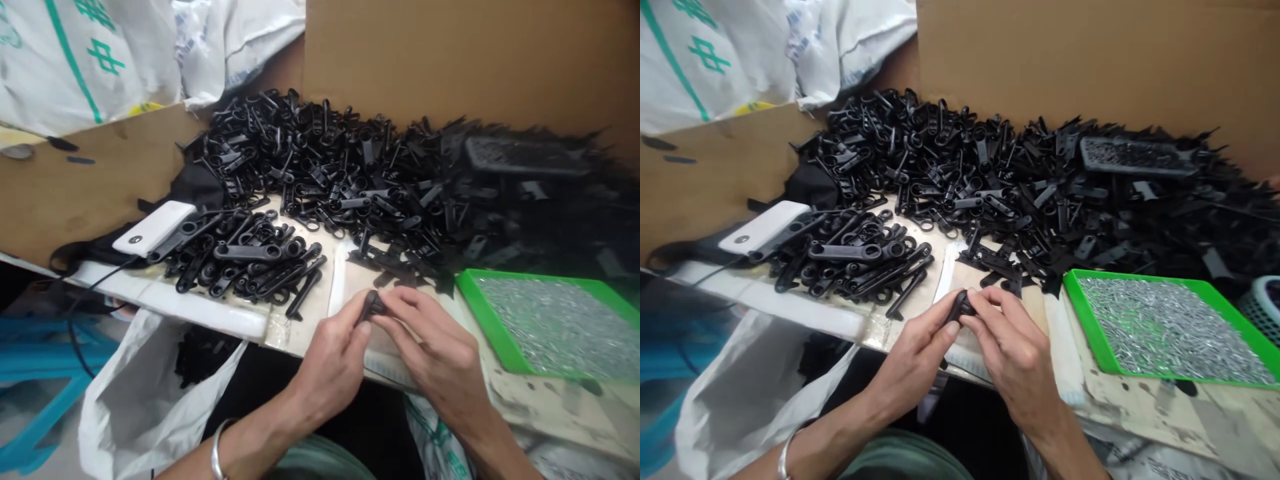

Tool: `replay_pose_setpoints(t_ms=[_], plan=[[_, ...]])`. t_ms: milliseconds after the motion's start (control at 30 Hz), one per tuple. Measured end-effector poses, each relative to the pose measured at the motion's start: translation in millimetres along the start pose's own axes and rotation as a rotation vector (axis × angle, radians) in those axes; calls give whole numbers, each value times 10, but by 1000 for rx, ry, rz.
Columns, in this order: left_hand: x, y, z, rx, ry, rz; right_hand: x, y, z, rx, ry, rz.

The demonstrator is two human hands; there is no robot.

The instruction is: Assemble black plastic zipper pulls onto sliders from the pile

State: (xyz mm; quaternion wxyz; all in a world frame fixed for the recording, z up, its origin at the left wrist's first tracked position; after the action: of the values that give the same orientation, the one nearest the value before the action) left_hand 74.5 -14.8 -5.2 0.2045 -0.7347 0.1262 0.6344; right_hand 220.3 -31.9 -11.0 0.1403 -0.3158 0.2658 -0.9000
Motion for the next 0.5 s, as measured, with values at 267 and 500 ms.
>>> replay_pose_setpoints(t_ms=[267,500], plan=[[-54,14,66,80,-197,36,29,24,-12,14,-52,-46],[55,5,161,138,-144,164,-151,128,113,238,-184,-198]])
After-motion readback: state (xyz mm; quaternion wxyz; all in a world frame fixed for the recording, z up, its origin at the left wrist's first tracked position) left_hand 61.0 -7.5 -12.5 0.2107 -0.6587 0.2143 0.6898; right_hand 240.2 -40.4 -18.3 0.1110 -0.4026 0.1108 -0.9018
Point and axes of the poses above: each hand's wrist, its own y-axis away from the middle knuckle, its own z-axis out of the back of the hand, x = y × z, the point moved 1 cm from there along -y, towards the middle knuckle, and after that the axes turned 3 degrees about -z, right-handed, at the moved point
